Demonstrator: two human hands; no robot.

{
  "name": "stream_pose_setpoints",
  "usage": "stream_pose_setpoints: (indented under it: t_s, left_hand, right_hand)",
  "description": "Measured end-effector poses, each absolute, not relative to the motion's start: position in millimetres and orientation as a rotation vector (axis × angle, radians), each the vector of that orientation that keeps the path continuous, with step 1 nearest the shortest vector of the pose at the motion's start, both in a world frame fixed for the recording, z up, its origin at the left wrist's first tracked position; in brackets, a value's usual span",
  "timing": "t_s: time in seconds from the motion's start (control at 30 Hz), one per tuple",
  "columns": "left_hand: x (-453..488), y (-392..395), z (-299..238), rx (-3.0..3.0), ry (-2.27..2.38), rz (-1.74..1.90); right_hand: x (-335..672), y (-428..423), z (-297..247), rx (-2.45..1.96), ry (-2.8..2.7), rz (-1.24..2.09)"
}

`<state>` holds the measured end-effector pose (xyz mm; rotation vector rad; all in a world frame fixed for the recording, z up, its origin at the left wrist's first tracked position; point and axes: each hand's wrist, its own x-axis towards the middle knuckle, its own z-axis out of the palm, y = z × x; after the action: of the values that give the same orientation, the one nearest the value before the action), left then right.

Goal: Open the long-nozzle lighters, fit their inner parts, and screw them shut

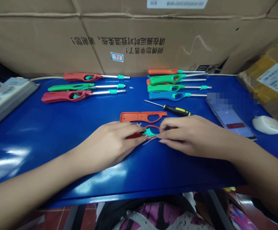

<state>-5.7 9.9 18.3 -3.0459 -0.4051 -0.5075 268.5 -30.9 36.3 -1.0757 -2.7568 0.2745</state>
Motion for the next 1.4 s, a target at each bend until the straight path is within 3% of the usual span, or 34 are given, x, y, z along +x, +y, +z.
stream_pose_setpoints:
  t_s: [0.67,0.9,1.1,1.4]
  left_hand:
    - [-4,9,18,-3.097,-0.472,-0.478]
    - [-9,11,16,-3.126,-0.513,-0.642]
    - [-13,21,30,-3.083,-0.818,-0.762]
    - [-19,33,22,-3.121,-1.165,-0.565]
  right_hand:
    - [265,-33,39,-1.081,-2.762,0.315]
    - [266,-31,35,-1.035,-2.727,0.241]
    - [263,-30,35,-0.978,-2.739,0.178]
    - [260,-29,34,-1.020,-2.772,0.328]
